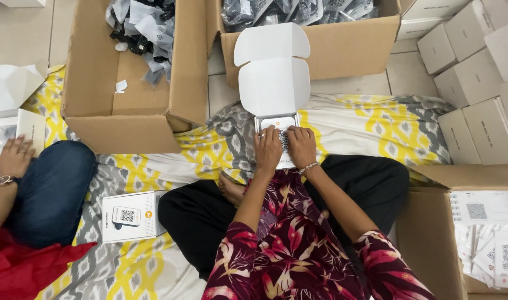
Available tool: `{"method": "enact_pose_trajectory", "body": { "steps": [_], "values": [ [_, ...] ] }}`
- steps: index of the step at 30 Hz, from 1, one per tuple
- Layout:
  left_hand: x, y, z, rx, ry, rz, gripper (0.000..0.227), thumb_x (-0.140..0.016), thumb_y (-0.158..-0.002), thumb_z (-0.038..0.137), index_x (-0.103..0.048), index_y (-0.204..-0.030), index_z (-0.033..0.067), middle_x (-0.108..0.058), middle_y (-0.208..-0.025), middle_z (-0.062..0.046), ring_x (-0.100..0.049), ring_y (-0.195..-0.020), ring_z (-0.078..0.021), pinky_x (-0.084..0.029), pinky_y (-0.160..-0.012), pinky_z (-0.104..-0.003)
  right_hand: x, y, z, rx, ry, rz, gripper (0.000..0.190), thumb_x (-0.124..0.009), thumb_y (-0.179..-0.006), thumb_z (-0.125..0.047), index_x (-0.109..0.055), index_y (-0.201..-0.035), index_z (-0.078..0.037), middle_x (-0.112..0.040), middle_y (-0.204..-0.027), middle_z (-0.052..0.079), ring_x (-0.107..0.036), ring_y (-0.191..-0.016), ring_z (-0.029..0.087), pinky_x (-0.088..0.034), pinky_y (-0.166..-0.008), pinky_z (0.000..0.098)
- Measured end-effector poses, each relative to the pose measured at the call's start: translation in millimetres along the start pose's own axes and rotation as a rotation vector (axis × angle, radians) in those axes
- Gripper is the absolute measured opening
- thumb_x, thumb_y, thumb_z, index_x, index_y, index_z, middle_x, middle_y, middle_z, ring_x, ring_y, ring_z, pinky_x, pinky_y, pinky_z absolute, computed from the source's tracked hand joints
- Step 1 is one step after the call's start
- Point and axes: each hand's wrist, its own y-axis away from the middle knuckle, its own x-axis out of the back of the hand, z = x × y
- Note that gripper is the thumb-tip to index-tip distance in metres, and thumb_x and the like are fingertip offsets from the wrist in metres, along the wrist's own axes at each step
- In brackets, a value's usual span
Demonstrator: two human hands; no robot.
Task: The person labels and packs electronic devices into boxes.
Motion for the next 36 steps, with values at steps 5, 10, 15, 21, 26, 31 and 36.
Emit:
{"method": "enact_pose_trajectory", "body": {
  "steps": [5,10,15,21,26,31,36],
  "values": [
    [11,-13,4,-0.059,-0.074,-0.021,0.026,-0.06,-0.093,0.008,-0.065,-0.119,0.0029,-0.062,-0.129,-0.01,-0.059,-0.12,-0.0252,-0.044,-0.104,-0.043,-7,-3,6,0.079,0.053,-0.043,0.024,-0.067,-0.079,-0.001,-0.069,-0.103,-0.007,-0.069,-0.111,0.007,-0.063,-0.109,0.025,-0.042,-0.108,0.0441],
    [10,-23,3,-0.06,-0.112,-0.082,0.023,-0.058,-0.096,0.007,-0.065,-0.117,0.0033,-0.062,-0.127,-0.011,-0.059,-0.119,-0.0256,-0.045,-0.104,-0.043,-13,-3,7,0.077,0.06,-0.058,0.022,-0.068,-0.081,-0.002,-0.07,-0.103,-0.006,-0.069,-0.108,0.007,-0.063,-0.108,0.025,-0.045,-0.107,0.044],
    [-7,0,-16,-0.019,-0.017,-0.053,0.023,-0.056,-0.099,0.007,-0.064,-0.121,0.0036,-0.06,-0.131,-0.011,-0.059,-0.126,-0.0245,-0.045,-0.111,-0.044,-1,16,15,-0.054,-0.15,-0.095,0.028,-0.068,-0.085,-0.004,-0.07,-0.112,-0.007,-0.069,-0.123,0.008,-0.062,-0.117,0.029,-0.048,-0.106,0.043],
    [61,36,-38,0.192,0.464,-0.236,0.079,-0.071,-0.093,0.032,-0.03,-0.153,0.0009,-0.025,-0.16,-0.029,-0.031,-0.146,-0.0441,-0.025,-0.116,-0.056,25,40,17,-0.143,-0.436,-0.316,0.079,-0.082,-0.083,-0.022,-0.042,-0.149,-0.006,-0.029,-0.159,0.028,-0.034,-0.144,0.045,-0.036,-0.116,0.0488],
    [73,52,-45,0.314,0.645,-0.689,0.116,-0.073,-0.083,0.053,-0.001,-0.16,0.0044,-0.01,-0.168,-0.023,-0.015,-0.155,-0.0371,-0.02,-0.123,-0.053,26,40,34,-0.19,-0.409,-0.604,0.118,-0.091,-0.069,-0.038,-0.021,-0.158,-0.008,-0.015,-0.164,0.029,-0.026,-0.149,0.043,-0.033,-0.118,0.0465],
    [59,52,-46,0.359,0.644,-0.746,0.112,-0.067,-0.092,0.054,0.004,-0.161,0.0024,-0.006,-0.168,-0.026,-0.012,-0.155,-0.0404,-0.02,-0.122,-0.054,25,39,42,-0.177,-0.384,-0.622,0.12,-0.09,-0.069,-0.04,-0.02,-0.158,-0.005,-0.027,-0.161,0.028,-0.036,-0.146,0.041,-0.037,-0.117,0.0456],
    [53,54,-36,0.354,0.842,-0.546,0.087,-0.063,-0.098,0.039,-0.016,-0.162,0.0019,-0.035,-0.158,-0.029,-0.037,-0.148,-0.0434,-0.035,-0.119,-0.052,44,13,29,-0.168,-0.258,-0.792,0.118,-0.088,-0.072,-0.041,-0.018,-0.159,-0.001,-0.036,-0.156,0.03,-0.058,-0.12,0.042,-0.051,-0.1,0.0466]
  ]
}}
